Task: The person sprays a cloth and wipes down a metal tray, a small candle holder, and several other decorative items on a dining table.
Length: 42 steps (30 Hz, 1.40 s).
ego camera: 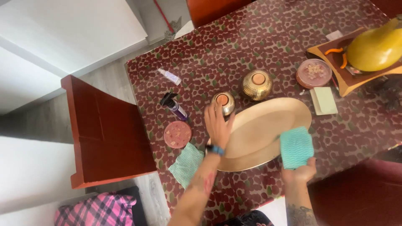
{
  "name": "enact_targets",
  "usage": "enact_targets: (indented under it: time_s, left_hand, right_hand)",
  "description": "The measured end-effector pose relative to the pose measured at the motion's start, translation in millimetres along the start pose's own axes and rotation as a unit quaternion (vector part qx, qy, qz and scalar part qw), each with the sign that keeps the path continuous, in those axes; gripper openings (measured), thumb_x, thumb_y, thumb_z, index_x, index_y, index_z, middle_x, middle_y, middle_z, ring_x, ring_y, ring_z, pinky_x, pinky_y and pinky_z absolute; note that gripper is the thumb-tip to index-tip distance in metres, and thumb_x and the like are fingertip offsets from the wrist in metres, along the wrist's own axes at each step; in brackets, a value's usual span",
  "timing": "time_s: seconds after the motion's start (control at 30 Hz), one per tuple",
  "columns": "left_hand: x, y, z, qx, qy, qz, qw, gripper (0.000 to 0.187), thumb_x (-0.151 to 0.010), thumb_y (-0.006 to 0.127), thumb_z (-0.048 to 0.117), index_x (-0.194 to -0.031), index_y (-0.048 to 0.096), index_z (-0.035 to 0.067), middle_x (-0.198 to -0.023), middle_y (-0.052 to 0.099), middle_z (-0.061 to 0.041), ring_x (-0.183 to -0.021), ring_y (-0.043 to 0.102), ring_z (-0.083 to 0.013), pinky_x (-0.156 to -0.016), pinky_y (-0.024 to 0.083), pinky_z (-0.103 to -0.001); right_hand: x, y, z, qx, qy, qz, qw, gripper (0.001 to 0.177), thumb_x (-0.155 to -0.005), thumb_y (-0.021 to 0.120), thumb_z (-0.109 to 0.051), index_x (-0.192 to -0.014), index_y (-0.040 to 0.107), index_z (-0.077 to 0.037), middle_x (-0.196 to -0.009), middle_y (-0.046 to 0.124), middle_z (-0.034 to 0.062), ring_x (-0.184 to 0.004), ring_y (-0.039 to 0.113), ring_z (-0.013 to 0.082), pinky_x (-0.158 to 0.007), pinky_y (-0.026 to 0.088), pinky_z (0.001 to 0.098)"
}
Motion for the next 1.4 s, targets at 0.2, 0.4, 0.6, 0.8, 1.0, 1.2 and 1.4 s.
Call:
enact_targets:
  time_s: [0.2,0.4,0.6,0.8,1.0,1.2,1.4]
  left_hand:
    - [82.8,51.3,-62.1,-0.093,-0.191,-0.219,0.952,0.055,-0.079,0.078,0.021,-0.125,0.056,-0.002,-0.125,0.059,-0.019,-0.111,0.057,-0.0401,-0.098,0.042,-0.054]
    - [70.5,55.7,-57.9,0.354,-0.099,-0.309,0.877,0.031,-0.085,0.063,0.004,-0.115,0.055,0.002,-0.108,0.065,-0.020,-0.100,0.071,-0.0363,-0.080,0.059,-0.046]
    - [40.1,-54.4,35.6,0.112,0.068,-0.248,0.960,0.014,-0.092,0.064,0.000,-0.103,0.057,0.005,-0.109,0.069,-0.016,-0.094,0.067,-0.0396,-0.075,0.053,-0.050]
    - [43.4,-102.5,46.8,0.150,0.195,-0.110,0.963,0.033,-0.076,0.061,-0.004,-0.108,0.060,0.004,-0.113,0.070,-0.018,-0.094,0.068,-0.0380,-0.073,0.056,-0.045]
    - [106.9,-45.3,-64.4,0.326,-0.096,-0.075,0.938,0.010,-0.100,0.070,-0.001,-0.099,0.060,0.001,-0.077,0.055,-0.013,-0.068,0.048,-0.0214,-0.068,0.049,-0.034]
    - [82.4,-162.8,31.9,0.651,-0.303,-0.102,0.688,0.047,-0.081,0.068,-0.002,-0.123,0.064,0.018,-0.105,0.069,0.005,-0.100,0.065,-0.0127,-0.089,0.054,-0.031]
    - [151.4,-53.5,-69.2,0.310,0.108,-0.158,0.931,0.034,-0.081,0.081,0.023,-0.104,0.062,0.008,-0.096,0.067,-0.010,-0.097,0.067,-0.0274,-0.087,0.055,-0.037]
  right_hand:
    - [-6.5,-46.2,-15.2,0.059,-0.053,0.092,0.993,0.063,-0.108,0.017,-0.042,-0.146,0.052,-0.007,-0.149,0.058,0.0114,-0.136,0.059,0.0296,-0.114,0.044,0.0433]
    - [-29.1,-106.2,-14.0,0.013,-0.071,0.060,0.996,0.064,-0.109,0.018,-0.043,-0.151,0.053,-0.010,-0.152,0.058,0.0090,-0.138,0.057,0.0291,-0.118,0.046,0.0426]
    - [12.7,-36.9,-47.8,0.015,-0.109,0.010,0.994,0.069,-0.106,0.012,-0.046,-0.152,0.052,-0.012,-0.155,0.057,0.0093,-0.143,0.057,0.0312,-0.117,0.041,0.0453]
    - [29.3,-44.9,-36.9,-0.005,-0.138,-0.058,0.989,0.068,-0.111,0.012,-0.043,-0.158,0.048,-0.011,-0.163,0.050,0.0093,-0.148,0.051,0.0320,-0.122,0.038,0.0458]
    - [87.8,14.3,-41.8,-0.002,-0.135,-0.096,0.986,0.068,-0.108,0.010,-0.044,-0.159,0.044,-0.013,-0.163,0.047,0.0091,-0.147,0.049,0.0328,-0.121,0.037,0.0479]
    - [146.9,99.4,-53.8,0.117,-0.153,-0.161,0.968,0.061,-0.113,0.028,-0.047,-0.156,0.042,-0.007,-0.159,0.047,0.0072,-0.143,0.046,0.0272,-0.122,0.036,0.0435]
    - [206.7,112.0,-65.0,0.291,-0.312,-0.141,0.893,0.051,-0.118,0.038,-0.034,-0.146,0.055,0.004,-0.135,0.066,0.0092,-0.119,0.061,0.0246,-0.104,0.046,0.0415]
Point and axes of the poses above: each hand's wrist, its own x-axis away from the middle knuckle, its own y-axis out of the palm, z = x × y, the point moved 7 cm from there along -x, towards the middle knuckle
